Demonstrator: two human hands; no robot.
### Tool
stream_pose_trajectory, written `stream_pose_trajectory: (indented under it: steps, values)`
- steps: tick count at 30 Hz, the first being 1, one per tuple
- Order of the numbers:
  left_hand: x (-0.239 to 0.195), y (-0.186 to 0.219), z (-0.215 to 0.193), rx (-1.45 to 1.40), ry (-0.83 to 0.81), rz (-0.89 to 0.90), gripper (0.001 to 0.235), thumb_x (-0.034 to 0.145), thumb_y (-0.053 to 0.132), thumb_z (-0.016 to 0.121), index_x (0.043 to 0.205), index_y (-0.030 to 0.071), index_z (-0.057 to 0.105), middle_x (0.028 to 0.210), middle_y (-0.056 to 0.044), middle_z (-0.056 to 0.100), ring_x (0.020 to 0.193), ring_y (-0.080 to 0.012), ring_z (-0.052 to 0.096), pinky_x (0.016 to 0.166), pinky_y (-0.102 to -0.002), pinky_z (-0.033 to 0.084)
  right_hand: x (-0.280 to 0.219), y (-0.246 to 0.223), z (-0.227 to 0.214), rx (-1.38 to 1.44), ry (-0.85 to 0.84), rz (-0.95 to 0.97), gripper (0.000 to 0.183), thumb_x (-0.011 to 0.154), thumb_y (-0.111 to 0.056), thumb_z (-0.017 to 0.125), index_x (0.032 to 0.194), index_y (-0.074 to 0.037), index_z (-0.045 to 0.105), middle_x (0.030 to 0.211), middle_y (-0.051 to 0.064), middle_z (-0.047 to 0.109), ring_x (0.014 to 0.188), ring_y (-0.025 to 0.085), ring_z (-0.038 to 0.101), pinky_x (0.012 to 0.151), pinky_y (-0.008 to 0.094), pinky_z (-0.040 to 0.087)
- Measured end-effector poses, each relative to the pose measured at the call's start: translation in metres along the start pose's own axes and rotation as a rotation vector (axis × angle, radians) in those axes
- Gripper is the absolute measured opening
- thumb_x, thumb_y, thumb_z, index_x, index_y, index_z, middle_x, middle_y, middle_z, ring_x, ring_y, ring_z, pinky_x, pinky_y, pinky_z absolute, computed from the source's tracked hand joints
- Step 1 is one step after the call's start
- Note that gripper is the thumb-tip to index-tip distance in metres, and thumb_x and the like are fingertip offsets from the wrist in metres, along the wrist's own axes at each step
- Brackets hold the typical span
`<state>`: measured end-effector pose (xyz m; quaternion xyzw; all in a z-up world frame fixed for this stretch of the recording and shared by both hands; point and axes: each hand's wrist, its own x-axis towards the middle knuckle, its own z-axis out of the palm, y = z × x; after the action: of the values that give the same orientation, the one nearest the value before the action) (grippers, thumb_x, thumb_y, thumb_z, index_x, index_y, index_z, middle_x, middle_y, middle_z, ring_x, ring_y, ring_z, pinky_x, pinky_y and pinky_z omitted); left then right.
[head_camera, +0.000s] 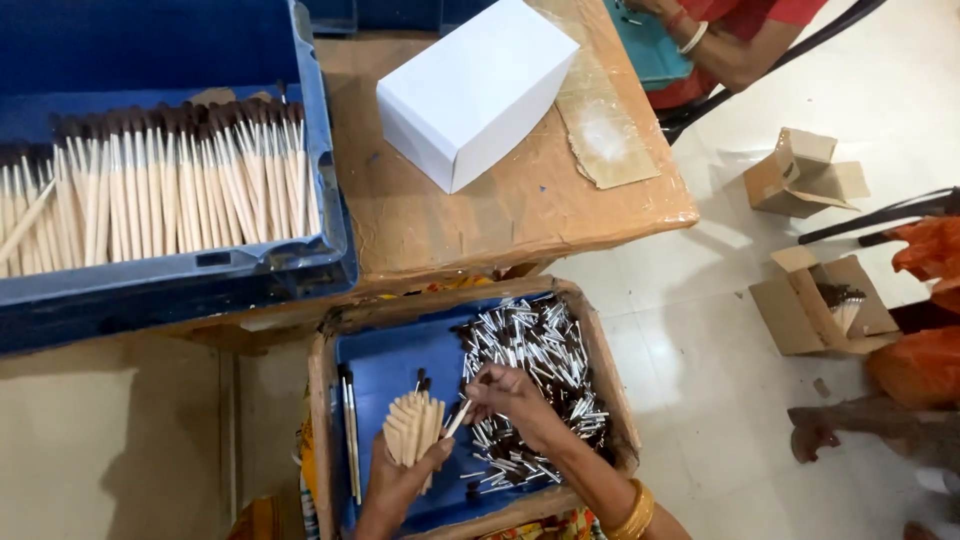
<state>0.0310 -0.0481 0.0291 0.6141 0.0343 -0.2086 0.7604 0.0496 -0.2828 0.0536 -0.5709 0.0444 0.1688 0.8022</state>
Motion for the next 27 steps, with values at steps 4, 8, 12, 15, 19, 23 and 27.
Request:
stream_pose_trajectory:
  steps: [4,8,12,15,19,23,27]
  values:
    - [-0.007,0.028,-0.006,0.585,0.113,0.555,0.035,0.068,0.002,0.074,0.103,0.005,0.075,0.099,-0.012,0.074,0.084,-0.0314,0.074,0.076,-0.037,0.059,0.003,0.005,-0.020,-0.744,0.051,-0.240,0.017,0.098,-0.014,0.070,0.113,-0.006,0.072,0.115,0.008,0.075,0.102,0.020,0.071,0.083,0.031,0.059]
    - [-0.023,0.015,-0.006,0.726,0.077,0.288,0.041,0.062,0.002,0.078,0.103,0.007,0.073,0.095,-0.014,0.075,0.087,-0.0381,0.072,0.075,-0.041,0.058,-0.009,-0.018,-0.036,-0.745,0.430,-0.081,0.020,0.095,-0.013,0.071,0.113,-0.004,0.074,0.104,0.011,0.076,0.083,0.018,0.068,0.068,0.028,0.058]
    - [-0.025,-0.019,-0.011,1.017,-0.057,-0.110,0.049,0.065,0.003,0.076,0.113,0.010,0.069,0.107,-0.015,0.072,0.090,-0.0359,0.072,0.080,-0.042,0.058,-0.014,-0.051,-0.017,-0.826,0.387,-0.218,0.014,0.092,-0.012,0.073,0.103,-0.003,0.072,0.096,0.006,0.076,0.081,0.011,0.071,0.069,0.026,0.058]
    - [-0.026,-0.004,-0.023,1.051,0.095,-0.167,0.046,0.071,0.003,0.072,0.116,0.008,0.067,0.112,-0.016,0.071,0.091,-0.0364,0.073,0.081,-0.043,0.059,-0.005,-0.041,-0.009,-0.912,0.422,-0.226,0.014,0.090,-0.016,0.078,0.092,-0.003,0.073,0.080,0.007,0.075,0.069,0.014,0.068,0.060,0.030,0.054]
    - [-0.030,0.001,-0.033,0.893,0.112,-0.056,0.037,0.077,0.009,0.075,0.113,0.006,0.072,0.108,-0.018,0.074,0.098,-0.0357,0.072,0.086,-0.042,0.058,0.021,-0.020,0.011,-1.351,0.178,-0.346,0.026,0.086,-0.028,0.083,0.083,-0.005,0.073,0.077,0.013,0.072,0.066,0.027,0.067,0.056,0.040,0.052]
    - [-0.035,0.004,-0.041,0.660,0.076,-0.161,0.050,0.071,0.008,0.079,0.120,0.006,0.070,0.109,-0.015,0.077,0.099,-0.0288,0.076,0.089,-0.037,0.057,0.047,0.024,0.011,-1.793,0.073,-0.346,0.032,0.080,-0.030,0.081,0.084,-0.001,0.070,0.075,0.019,0.070,0.073,0.031,0.069,0.048,0.044,0.051]
    - [-0.031,0.003,-0.048,0.556,0.099,-0.080,0.052,0.073,0.005,0.078,0.124,0.004,0.066,0.109,-0.014,0.078,0.099,-0.0245,0.077,0.087,-0.035,0.057,0.059,0.034,-0.003,-1.922,0.084,-0.447,0.021,0.075,-0.009,0.075,0.095,-0.003,0.070,0.086,0.015,0.072,0.082,0.027,0.071,0.055,0.038,0.054]
